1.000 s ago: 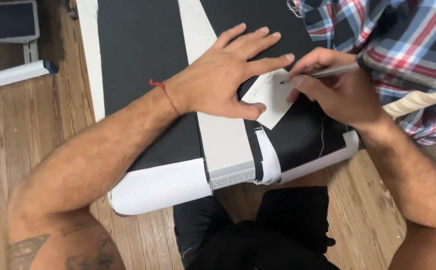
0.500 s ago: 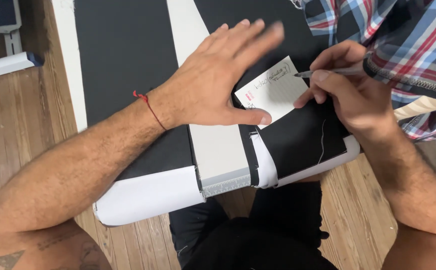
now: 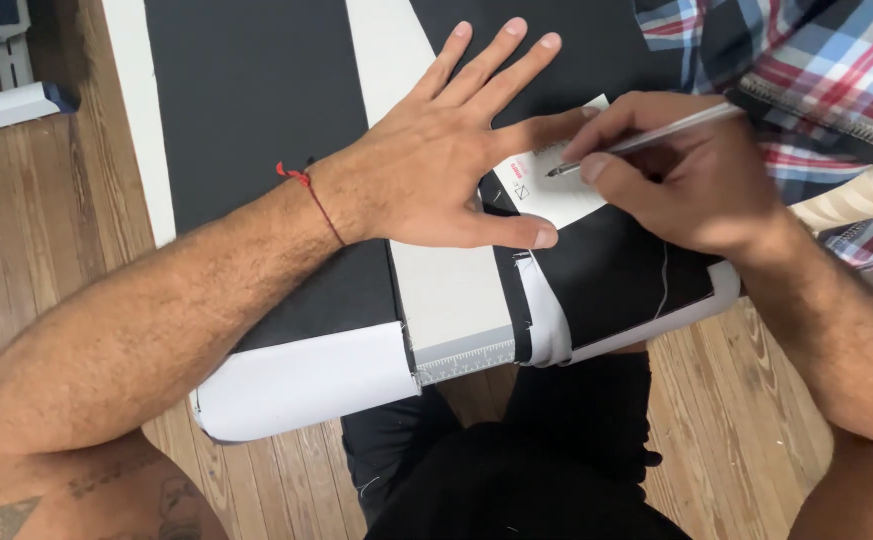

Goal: Marking and organizing leather pieces on a workbench using a pen

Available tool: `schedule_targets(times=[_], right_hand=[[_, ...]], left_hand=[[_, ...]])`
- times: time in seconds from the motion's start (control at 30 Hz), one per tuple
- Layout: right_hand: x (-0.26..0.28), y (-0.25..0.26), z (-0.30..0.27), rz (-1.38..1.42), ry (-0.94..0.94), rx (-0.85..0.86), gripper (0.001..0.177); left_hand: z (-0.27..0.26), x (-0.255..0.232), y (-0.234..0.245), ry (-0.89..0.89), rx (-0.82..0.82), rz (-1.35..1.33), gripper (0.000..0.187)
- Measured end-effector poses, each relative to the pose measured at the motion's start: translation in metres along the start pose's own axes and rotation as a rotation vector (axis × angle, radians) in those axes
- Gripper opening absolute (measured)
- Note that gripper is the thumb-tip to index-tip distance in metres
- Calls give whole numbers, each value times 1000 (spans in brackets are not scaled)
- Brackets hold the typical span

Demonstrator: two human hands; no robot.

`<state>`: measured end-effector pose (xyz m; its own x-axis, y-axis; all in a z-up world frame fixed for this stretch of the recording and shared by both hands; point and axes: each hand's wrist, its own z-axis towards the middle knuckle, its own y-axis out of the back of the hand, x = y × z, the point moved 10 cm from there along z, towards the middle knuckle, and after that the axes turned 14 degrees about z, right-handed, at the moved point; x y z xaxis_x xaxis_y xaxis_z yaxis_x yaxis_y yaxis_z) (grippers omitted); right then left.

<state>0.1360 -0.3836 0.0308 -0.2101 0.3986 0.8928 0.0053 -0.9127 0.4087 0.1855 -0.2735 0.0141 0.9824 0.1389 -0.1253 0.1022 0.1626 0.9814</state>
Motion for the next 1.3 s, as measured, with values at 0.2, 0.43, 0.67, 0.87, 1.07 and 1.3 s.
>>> schedule_targets(times=[0.2, 0.43, 0.67, 0.87, 1.07, 1.3], right_hand=[[10, -4, 2, -15, 79, 54, 11], [8, -10, 1, -63, 48, 84, 10], [5, -16, 2, -103, 17, 99, 11], [9, -18, 1, -120, 67, 109, 10], [12, -17, 1, -117, 58, 89, 12], [9, -15, 1, -134, 106, 112, 12]], left_hand=[[0, 3, -1, -2, 21, -5, 90], [1, 4, 2, -12, -2, 9, 90], [1, 4, 2, -17, -23, 13, 90], [0, 4, 2, -23, -56, 28, 88], [-1, 5, 2, -21, -60, 33, 88], [0, 5, 2, -4, -28, 27, 86]])
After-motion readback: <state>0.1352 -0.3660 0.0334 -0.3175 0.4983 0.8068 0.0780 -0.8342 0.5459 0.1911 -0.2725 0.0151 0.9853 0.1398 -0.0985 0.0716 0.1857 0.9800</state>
